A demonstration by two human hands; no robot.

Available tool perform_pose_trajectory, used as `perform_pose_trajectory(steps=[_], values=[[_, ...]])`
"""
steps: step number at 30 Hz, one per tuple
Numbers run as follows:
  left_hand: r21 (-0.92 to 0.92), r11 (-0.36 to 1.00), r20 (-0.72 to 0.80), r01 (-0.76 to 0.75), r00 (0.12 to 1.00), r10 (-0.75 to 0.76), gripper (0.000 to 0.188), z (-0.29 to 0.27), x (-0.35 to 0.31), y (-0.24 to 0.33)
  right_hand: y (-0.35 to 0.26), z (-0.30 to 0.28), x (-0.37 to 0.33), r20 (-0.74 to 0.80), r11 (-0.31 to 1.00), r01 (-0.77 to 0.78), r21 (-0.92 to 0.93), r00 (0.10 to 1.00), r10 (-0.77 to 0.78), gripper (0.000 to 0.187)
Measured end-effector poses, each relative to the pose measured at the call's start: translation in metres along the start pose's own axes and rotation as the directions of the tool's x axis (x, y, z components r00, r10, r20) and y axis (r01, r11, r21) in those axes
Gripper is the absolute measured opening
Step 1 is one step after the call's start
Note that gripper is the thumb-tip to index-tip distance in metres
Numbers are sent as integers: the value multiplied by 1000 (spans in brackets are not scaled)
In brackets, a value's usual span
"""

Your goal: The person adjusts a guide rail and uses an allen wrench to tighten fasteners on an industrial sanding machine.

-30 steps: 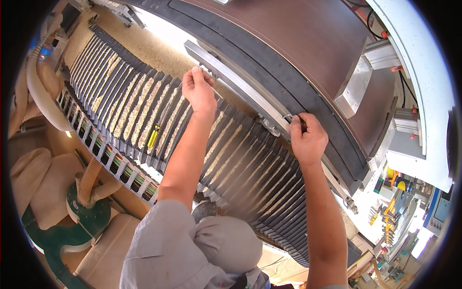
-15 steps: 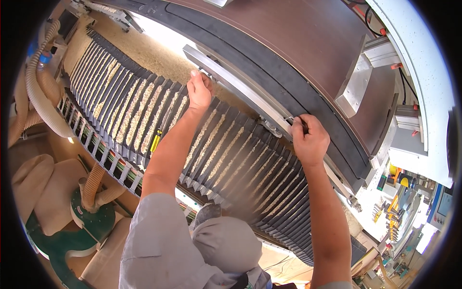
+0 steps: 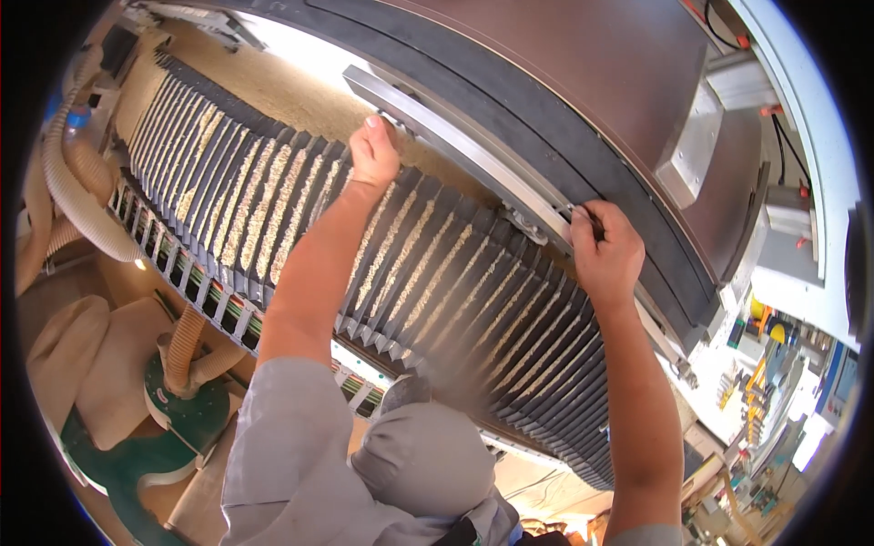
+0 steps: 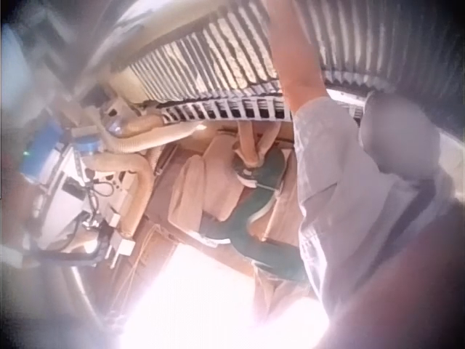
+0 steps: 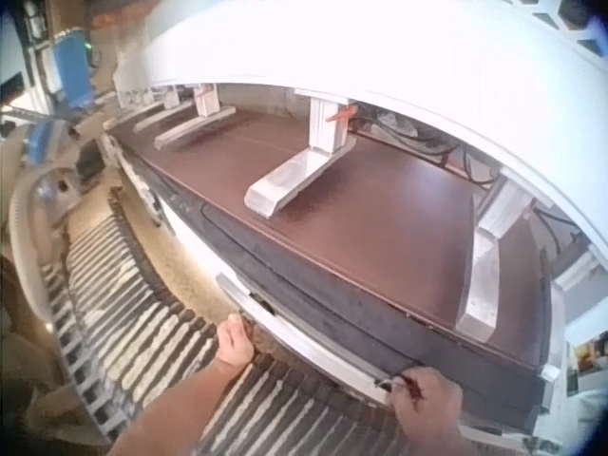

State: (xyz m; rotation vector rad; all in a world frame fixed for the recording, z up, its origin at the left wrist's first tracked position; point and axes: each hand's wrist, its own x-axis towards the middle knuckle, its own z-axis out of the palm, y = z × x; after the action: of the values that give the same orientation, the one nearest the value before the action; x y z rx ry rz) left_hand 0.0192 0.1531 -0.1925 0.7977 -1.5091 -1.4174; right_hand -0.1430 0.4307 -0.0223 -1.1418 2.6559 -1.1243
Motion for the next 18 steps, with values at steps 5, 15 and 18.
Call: perform_pose_trajectory(steps=[5,15,18], values=[[908,348,67,-236,898,435,26,-27,2,-44,7,7,-2,-4,980,127,-156,992,-129,21],[-504,792,-176,344,857,-484,42,39,-12,69,9,-43,-38,-296,963,262,-70,916,-270,11],[-547,775,-242,315,827,-507,34,18,-14,81,14,-62,-111,-381,999,31,28,925,-18,13]])
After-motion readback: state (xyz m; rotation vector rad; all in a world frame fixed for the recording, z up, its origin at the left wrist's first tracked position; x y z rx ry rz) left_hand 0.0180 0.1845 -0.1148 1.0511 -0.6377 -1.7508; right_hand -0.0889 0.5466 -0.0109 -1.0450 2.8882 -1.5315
